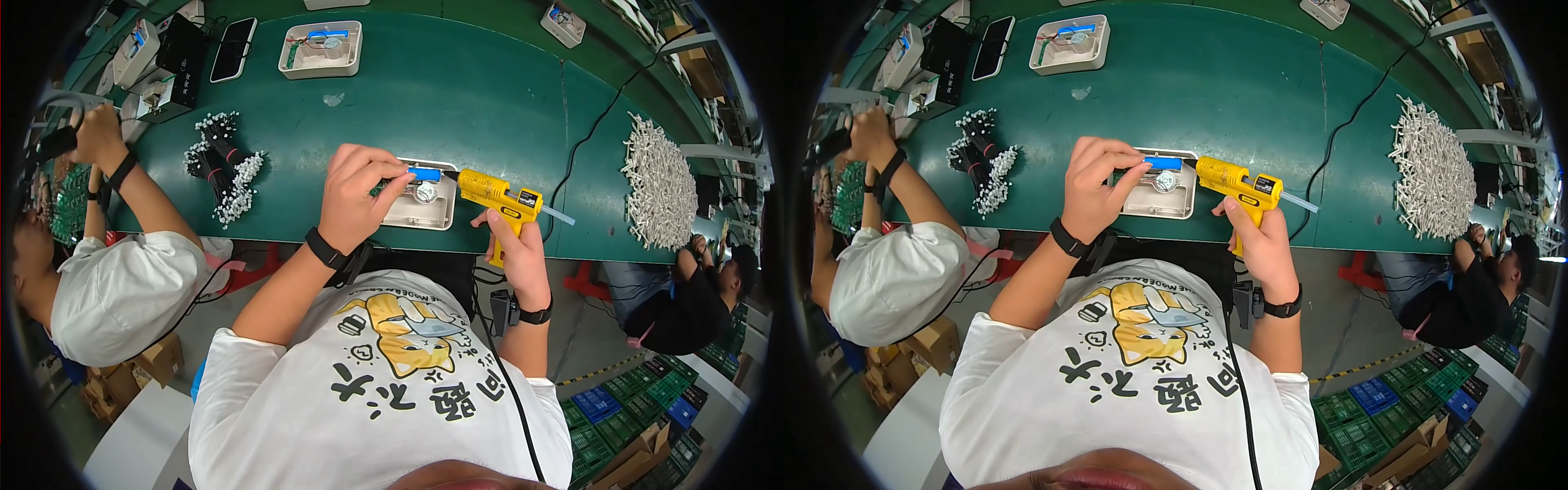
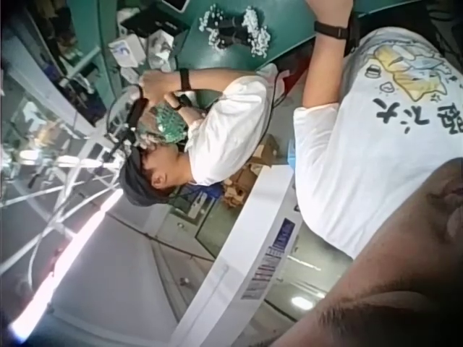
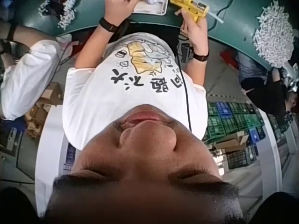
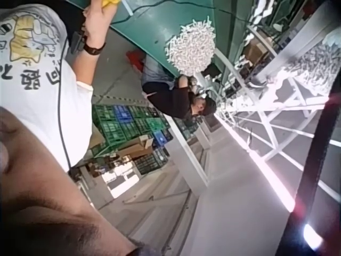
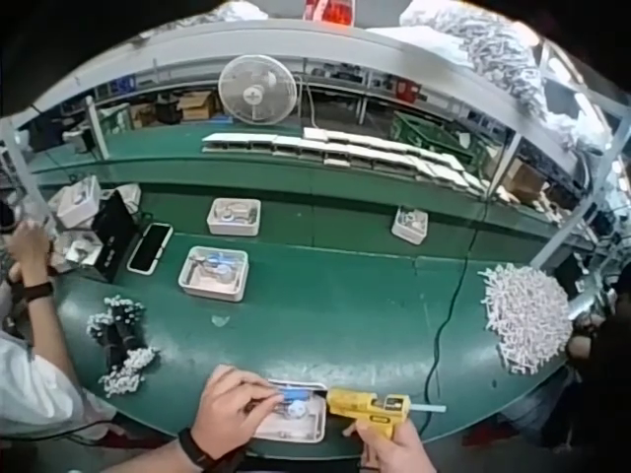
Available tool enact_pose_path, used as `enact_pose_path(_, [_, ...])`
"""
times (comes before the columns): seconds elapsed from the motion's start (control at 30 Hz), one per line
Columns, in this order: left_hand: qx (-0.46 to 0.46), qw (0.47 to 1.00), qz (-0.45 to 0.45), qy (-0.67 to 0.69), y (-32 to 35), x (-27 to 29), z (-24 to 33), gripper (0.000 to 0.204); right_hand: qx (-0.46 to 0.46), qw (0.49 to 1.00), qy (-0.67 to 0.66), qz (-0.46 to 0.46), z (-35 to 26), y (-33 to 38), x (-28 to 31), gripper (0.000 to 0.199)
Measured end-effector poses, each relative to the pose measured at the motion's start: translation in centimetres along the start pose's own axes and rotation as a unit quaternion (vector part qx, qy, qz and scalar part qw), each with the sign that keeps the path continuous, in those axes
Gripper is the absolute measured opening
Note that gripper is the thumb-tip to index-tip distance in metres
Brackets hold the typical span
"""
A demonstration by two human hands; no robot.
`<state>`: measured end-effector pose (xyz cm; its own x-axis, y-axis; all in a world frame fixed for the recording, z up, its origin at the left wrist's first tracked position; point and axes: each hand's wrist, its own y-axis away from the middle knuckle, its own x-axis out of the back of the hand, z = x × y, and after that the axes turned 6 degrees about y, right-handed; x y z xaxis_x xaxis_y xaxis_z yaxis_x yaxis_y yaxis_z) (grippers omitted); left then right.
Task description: The person picks up a plastic housing, applies glue to its interior with a glue gun, and presses a battery into the glue. They then place the assembled housing on the table and repeat the process with several more units.
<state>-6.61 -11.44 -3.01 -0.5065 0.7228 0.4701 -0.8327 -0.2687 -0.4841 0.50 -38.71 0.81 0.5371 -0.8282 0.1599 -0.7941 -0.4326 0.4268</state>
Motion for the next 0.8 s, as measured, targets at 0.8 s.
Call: enact_pose_path(0.8, [0.194, 0.969, -0.125, 0.087, -0.7, -0.3, -2.4, 0.016, -0.031, 0.997, 0.075, 0.005, -1.2, 1.0, -0.4, 0.029])
